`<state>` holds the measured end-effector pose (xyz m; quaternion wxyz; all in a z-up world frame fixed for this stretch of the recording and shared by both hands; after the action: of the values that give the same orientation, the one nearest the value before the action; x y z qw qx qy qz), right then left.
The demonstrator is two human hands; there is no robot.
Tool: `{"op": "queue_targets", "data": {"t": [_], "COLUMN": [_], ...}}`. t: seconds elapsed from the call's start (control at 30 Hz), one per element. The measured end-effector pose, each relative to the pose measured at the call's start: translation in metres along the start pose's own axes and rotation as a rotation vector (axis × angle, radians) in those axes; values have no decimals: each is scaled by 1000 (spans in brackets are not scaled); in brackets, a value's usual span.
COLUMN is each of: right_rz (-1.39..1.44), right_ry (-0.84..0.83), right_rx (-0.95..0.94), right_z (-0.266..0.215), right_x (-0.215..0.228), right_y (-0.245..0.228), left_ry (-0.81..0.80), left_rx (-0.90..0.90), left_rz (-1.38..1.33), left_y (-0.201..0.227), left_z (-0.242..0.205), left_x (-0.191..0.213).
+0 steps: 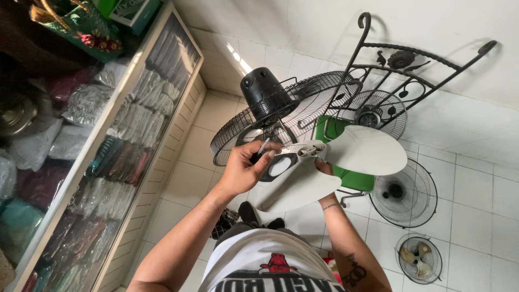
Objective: The person assembles an electric fan by attaching the fan blades to the motor, securing them with a nut, and then fitting the front and rear wire cages. The person uses a screwdriver to tighten the nut and ensures the blades are properly aligned before closing the cage.
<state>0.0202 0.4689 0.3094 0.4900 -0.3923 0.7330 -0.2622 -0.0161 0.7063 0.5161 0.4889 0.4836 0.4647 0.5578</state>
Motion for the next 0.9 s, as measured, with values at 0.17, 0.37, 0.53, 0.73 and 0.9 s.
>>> {"op": "queue_targets", "data": {"t": [0.17, 0.37, 0.53, 0.73, 0.9], "right_rz": [29, 43, 77, 137, 181], "right_ry": [18, 82, 175, 356, 458], "right_rx": [45, 97, 154, 223, 270], "right_z": [-7, -10, -7, -7, -15], "right_x": [-11, -26, -43, -63, -77], "right_y": [1, 6, 21, 41, 55], "left_ry": [-45, -72, -118, -121, -156], "left_rx": [-55, -101, -148, -156, -46], "left_rz": [-95, -188, -305, -155, 86], "left_y": [35, 68, 83, 57, 1], "left_z": [-8, 3, 46, 138, 194], "left_x": [7, 39, 88, 133, 133]}}
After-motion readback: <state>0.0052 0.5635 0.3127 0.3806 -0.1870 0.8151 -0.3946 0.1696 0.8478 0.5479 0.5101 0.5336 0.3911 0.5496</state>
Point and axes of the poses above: each hand's wrist, its own z-axis towards the middle knuckle, its own x-axis out of the back of the hand, y = z × x, the point moved 7 cm from there along z, towards the middle knuckle, and after that the axes turned 8 degrees about y, right-handed, at the moved point
